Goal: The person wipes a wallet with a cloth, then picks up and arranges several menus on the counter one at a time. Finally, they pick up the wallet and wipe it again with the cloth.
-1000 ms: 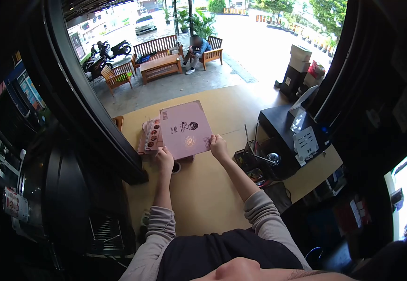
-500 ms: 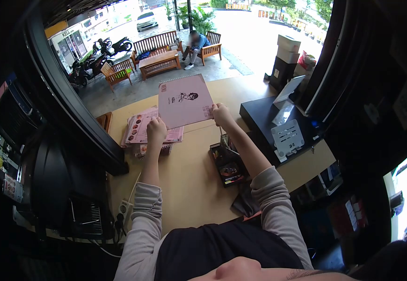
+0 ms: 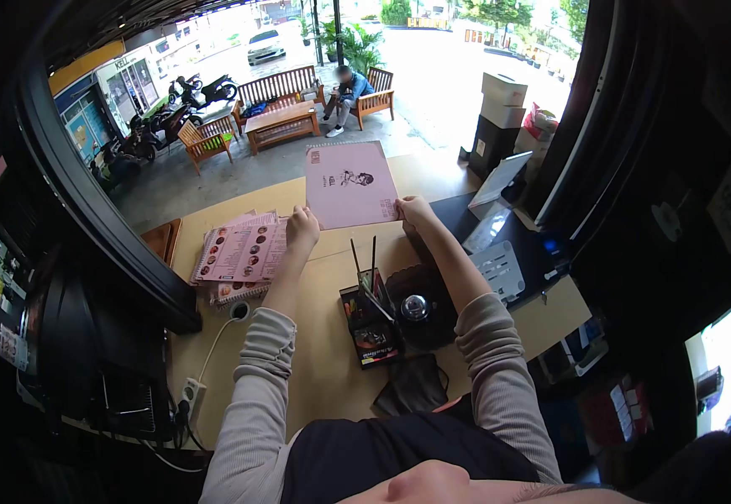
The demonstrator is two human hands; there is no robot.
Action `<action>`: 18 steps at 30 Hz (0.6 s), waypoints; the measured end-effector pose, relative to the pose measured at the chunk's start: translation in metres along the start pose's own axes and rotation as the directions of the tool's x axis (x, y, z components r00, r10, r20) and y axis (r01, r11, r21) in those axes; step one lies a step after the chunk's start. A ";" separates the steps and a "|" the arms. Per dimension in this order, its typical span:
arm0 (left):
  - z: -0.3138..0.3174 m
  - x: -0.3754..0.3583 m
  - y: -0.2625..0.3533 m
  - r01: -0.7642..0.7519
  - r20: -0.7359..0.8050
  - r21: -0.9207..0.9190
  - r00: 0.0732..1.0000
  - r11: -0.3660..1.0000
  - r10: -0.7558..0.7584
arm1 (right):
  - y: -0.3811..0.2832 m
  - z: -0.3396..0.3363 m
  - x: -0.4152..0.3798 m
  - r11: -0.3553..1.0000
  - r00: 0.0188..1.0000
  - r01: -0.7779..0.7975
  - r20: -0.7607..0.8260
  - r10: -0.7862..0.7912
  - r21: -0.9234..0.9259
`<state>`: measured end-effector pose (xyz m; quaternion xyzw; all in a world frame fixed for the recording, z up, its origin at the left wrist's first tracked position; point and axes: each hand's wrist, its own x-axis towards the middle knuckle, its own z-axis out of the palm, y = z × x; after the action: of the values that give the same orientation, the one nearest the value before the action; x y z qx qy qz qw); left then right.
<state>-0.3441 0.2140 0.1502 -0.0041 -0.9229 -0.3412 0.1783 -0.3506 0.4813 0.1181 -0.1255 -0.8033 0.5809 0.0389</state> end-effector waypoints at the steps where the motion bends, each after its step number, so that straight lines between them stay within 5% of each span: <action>1: 0.012 0.003 -0.002 0.002 0.013 0.000 1.000 1.000 -0.002 | -0.008 -0.006 -0.009 0.998 0.999 -0.044 -0.020 0.043 -0.054; 4: 0.038 0.011 -0.009 0.016 0.031 0.000 0.999 1.000 -0.016 | -0.003 -0.006 0.004 0.995 0.995 -0.102 -0.023 0.101 -0.019; 8: 0.073 0.026 -0.028 0.046 0.032 -0.027 0.998 0.999 -0.045 | 0.016 0.003 0.039 0.973 0.996 -0.049 -0.081 0.031 -0.227; 13: 0.113 0.030 -0.049 0.026 -0.045 0.016 0.999 1.000 -0.026 | 0.011 0.011 0.044 0.848 0.984 -0.173 -0.122 0.128 -0.501; 16: 0.135 0.028 -0.065 0.002 -0.119 -0.034 0.993 0.999 -0.006 | 0.015 0.016 0.048 0.849 0.964 -0.235 -0.006 0.264 -0.474; 18: 0.146 0.026 -0.076 0.025 -0.124 -0.015 0.992 1.000 -0.027 | 0.017 0.023 0.047 0.856 0.974 -0.223 -0.067 0.216 -0.467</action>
<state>-0.4257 0.2451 0.0088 0.0280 -0.9076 -0.3495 0.2309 -0.3980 0.4767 0.0905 -0.2255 -0.9004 0.3680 -0.0542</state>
